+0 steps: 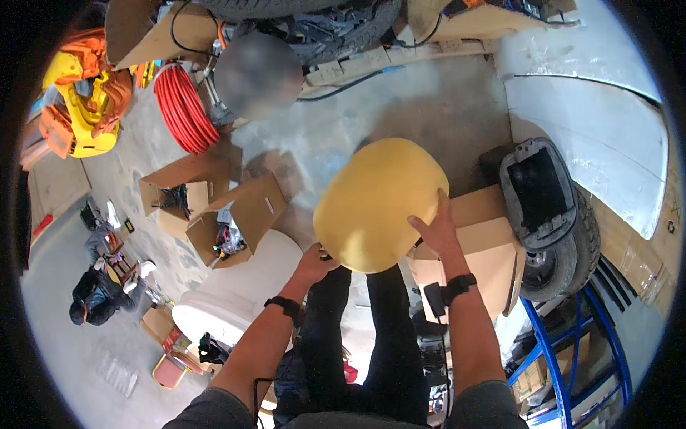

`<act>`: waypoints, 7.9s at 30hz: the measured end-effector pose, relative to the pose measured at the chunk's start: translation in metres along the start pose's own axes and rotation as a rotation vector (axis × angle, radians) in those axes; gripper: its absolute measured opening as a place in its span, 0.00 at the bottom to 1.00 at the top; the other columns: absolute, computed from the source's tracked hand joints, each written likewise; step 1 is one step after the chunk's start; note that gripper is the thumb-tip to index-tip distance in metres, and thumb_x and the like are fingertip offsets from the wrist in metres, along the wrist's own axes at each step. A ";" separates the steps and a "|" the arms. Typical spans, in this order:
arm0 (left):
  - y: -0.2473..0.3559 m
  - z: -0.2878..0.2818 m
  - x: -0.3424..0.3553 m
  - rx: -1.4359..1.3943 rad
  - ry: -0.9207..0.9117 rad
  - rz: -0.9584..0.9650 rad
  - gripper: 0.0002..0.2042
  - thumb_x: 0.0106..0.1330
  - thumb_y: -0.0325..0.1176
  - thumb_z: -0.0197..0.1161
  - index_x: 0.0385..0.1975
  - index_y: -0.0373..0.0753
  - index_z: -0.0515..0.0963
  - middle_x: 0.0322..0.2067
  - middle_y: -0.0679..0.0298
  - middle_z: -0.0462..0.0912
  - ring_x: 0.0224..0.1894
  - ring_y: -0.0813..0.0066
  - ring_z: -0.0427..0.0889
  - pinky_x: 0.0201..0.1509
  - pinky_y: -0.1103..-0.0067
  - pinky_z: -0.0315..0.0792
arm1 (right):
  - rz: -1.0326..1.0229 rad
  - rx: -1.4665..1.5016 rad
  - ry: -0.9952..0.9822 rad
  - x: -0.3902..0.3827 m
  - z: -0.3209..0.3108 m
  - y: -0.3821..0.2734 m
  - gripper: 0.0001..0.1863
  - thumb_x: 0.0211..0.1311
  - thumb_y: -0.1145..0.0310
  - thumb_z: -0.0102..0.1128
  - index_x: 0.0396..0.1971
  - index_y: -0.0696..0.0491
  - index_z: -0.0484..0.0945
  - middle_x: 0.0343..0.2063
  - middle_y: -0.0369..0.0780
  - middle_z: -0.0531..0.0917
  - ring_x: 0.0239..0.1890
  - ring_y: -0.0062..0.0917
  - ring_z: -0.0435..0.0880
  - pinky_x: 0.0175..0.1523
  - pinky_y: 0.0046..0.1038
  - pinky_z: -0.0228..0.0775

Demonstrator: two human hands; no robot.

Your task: Inspecting and preparing various plastic and mechanical components for a motor wheel repair in a workshop.

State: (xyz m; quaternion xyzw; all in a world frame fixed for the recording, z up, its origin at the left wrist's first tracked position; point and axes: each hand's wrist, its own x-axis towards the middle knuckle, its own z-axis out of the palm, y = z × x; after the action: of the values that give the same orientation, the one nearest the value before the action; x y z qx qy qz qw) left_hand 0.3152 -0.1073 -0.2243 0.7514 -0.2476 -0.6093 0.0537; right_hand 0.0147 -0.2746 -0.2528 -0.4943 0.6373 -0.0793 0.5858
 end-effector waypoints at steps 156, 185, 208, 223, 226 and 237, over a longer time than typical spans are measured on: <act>0.033 0.038 -0.255 0.149 -0.878 0.728 0.14 0.60 0.32 0.60 0.44 0.32 0.74 0.20 0.66 0.68 0.19 0.73 0.65 0.21 0.70 0.61 | 0.195 -0.692 0.589 -0.806 0.032 0.336 0.13 0.45 0.62 0.65 0.33 0.49 0.81 0.29 0.38 0.84 0.34 0.31 0.84 0.37 0.33 0.77; 0.219 -0.038 -0.185 0.588 -0.436 1.104 0.08 0.53 0.29 0.64 0.30 0.34 0.77 0.28 0.58 0.80 0.28 0.62 0.78 0.33 0.68 0.73 | 0.209 -0.680 1.861 -0.996 -0.491 -0.037 0.25 0.57 0.69 0.55 0.58 0.52 0.69 0.47 0.55 0.78 0.50 0.51 0.76 0.57 0.43 0.67; 0.155 -0.016 -0.335 0.396 0.075 1.017 0.14 0.56 0.28 0.64 0.40 0.29 0.75 0.29 0.62 0.77 0.23 0.68 0.71 0.28 0.70 0.68 | -0.265 -0.317 2.268 -1.027 -0.624 0.001 0.16 0.59 0.62 0.54 0.41 0.56 0.82 0.37 0.49 0.84 0.43 0.39 0.83 0.50 0.34 0.72; 0.313 0.169 -0.613 0.641 -0.184 2.110 0.18 0.50 0.31 0.68 0.41 0.31 0.76 0.44 0.48 0.78 0.46 0.50 0.77 0.52 0.63 0.70 | -0.451 0.621 0.918 -0.770 -0.220 -0.057 0.12 0.66 0.69 0.51 0.44 0.60 0.77 0.34 0.41 0.82 0.33 0.23 0.82 0.37 0.26 0.78; 0.319 0.176 -0.609 0.893 -0.489 2.077 0.21 0.51 0.34 0.69 0.45 0.33 0.75 0.48 0.49 0.77 0.51 0.47 0.74 0.57 0.61 0.66 | -0.468 0.508 0.767 -0.716 -0.180 -0.095 0.13 0.66 0.69 0.51 0.44 0.60 0.77 0.32 0.41 0.82 0.32 0.22 0.82 0.37 0.24 0.78; 0.314 0.130 -0.578 0.510 -0.621 1.474 0.09 0.63 0.30 0.62 0.36 0.30 0.78 0.25 0.64 0.79 0.28 0.80 0.74 0.34 0.79 0.71 | -0.620 0.521 0.707 -0.696 -0.178 -0.194 0.26 0.68 0.69 0.52 0.64 0.56 0.62 0.48 0.42 0.77 0.43 0.22 0.78 0.48 0.26 0.73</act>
State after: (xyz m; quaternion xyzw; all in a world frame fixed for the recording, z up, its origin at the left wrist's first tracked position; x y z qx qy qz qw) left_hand 0.0190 -0.0991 0.3767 0.1843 -0.8090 -0.5226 0.1959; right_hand -0.1500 0.0464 0.3984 -0.4407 0.5789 -0.5657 0.3881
